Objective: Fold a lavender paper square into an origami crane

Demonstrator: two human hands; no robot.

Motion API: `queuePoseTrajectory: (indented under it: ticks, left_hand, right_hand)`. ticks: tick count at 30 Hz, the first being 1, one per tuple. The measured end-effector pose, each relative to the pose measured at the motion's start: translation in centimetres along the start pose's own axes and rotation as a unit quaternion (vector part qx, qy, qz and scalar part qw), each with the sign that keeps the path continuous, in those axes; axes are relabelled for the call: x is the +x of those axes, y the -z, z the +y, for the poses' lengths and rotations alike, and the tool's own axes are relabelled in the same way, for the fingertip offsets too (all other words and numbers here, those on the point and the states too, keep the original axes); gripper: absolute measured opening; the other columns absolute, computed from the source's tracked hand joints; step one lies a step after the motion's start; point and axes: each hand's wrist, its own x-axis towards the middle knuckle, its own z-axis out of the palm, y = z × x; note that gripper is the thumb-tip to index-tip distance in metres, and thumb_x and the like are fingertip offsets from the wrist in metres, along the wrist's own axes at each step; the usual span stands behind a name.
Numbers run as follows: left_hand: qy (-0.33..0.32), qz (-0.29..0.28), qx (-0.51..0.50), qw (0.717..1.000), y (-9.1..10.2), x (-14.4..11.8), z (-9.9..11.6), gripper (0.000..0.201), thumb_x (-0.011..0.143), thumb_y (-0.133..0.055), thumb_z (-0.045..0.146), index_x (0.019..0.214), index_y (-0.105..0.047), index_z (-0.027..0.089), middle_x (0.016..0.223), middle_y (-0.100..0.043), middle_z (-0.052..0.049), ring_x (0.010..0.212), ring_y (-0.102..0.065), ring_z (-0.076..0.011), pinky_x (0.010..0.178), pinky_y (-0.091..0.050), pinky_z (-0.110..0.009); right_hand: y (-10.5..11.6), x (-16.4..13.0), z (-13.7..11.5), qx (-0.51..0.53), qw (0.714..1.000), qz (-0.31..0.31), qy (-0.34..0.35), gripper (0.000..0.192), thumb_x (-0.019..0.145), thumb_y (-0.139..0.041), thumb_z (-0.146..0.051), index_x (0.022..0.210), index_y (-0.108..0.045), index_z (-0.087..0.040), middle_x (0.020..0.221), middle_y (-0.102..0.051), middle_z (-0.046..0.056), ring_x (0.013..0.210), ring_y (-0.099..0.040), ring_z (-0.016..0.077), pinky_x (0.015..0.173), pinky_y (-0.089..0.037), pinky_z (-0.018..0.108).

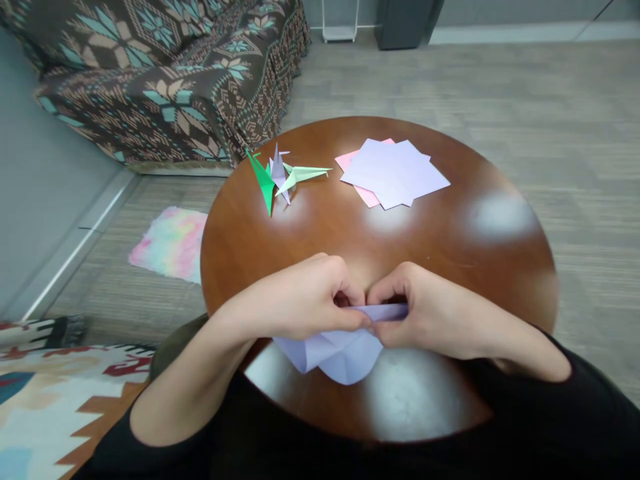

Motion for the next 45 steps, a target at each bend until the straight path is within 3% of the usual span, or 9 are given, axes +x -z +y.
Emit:
queuePoseTrajectory:
  ticks: [9,19,30,38,45]
  left_hand:
    - [-0.014,-0.025,0.021,0.999,0.2,-0.1,0.0,0.023,0.083,-0.067,0.022,0.062,-0.066,0.014,0.054,-0.049,0.005,0.050,-0.041,-0.0070,0.047,-0.028,-0.021]
    - [-0.010,-0.056,0.038,0.998,0.8,-0.7,-0.5,0.024,0.087,-0.067,0.027,0.068,-0.072,0.013,0.057,-0.056,0.003,0.052,-0.041,-0.0073,0.047,-0.028,-0.021]
    - [0.031,-0.100,-0.021,0.994,1.4,-0.8,-2.2,0.028,0.088,-0.068,0.035,0.072,-0.072,0.013,0.063,-0.059,0.001,0.056,-0.048,-0.0090,0.048,-0.034,-0.018]
    - [0.055,-0.101,-0.061,0.991,1.7,-0.9,-2.3,0.026,0.086,-0.070,0.036,0.073,-0.073,0.013,0.065,-0.061,0.000,0.057,-0.051,-0.0105,0.049,-0.038,-0.017]
    - [0.066,-0.091,-0.078,0.991,2.0,-1.2,-2.6,0.026,0.085,-0.070,0.035,0.073,-0.075,0.013,0.065,-0.064,-0.001,0.056,-0.052,-0.0113,0.049,-0.039,-0.018]
  right_hand:
    - [0.0,0.0,-0.4,-0.013,1.000,-0.009,0.000,0.009,0.073,-0.065,-0.021,0.064,-0.063,-0.019,0.059,-0.043,-0.006,0.056,-0.035,0.0097,0.050,-0.024,0.027]
    - [1.3,-0.2,0.1,0.000,1.000,-0.011,0.015,0.010,0.072,-0.062,-0.016,0.069,-0.072,-0.018,0.060,-0.051,-0.006,0.057,-0.039,0.0098,0.051,-0.027,0.027]
    - [2.2,-0.1,0.9,0.025,1.000,-0.004,0.015,0.010,0.073,-0.064,-0.016,0.070,-0.073,-0.018,0.061,-0.058,-0.004,0.058,-0.041,0.0112,0.054,-0.031,0.028]
    - [2.6,-0.2,1.0,0.030,0.999,0.010,0.024,0.010,0.072,-0.064,-0.016,0.068,-0.073,-0.017,0.060,-0.059,-0.003,0.058,-0.042,0.0112,0.053,-0.031,0.027]
    - [3.3,-0.1,1.3,0.030,0.998,0.031,0.040,0.011,0.074,-0.066,-0.017,0.070,-0.076,-0.017,0.063,-0.068,-0.001,0.060,-0.051,0.0128,0.058,-0.037,0.027]
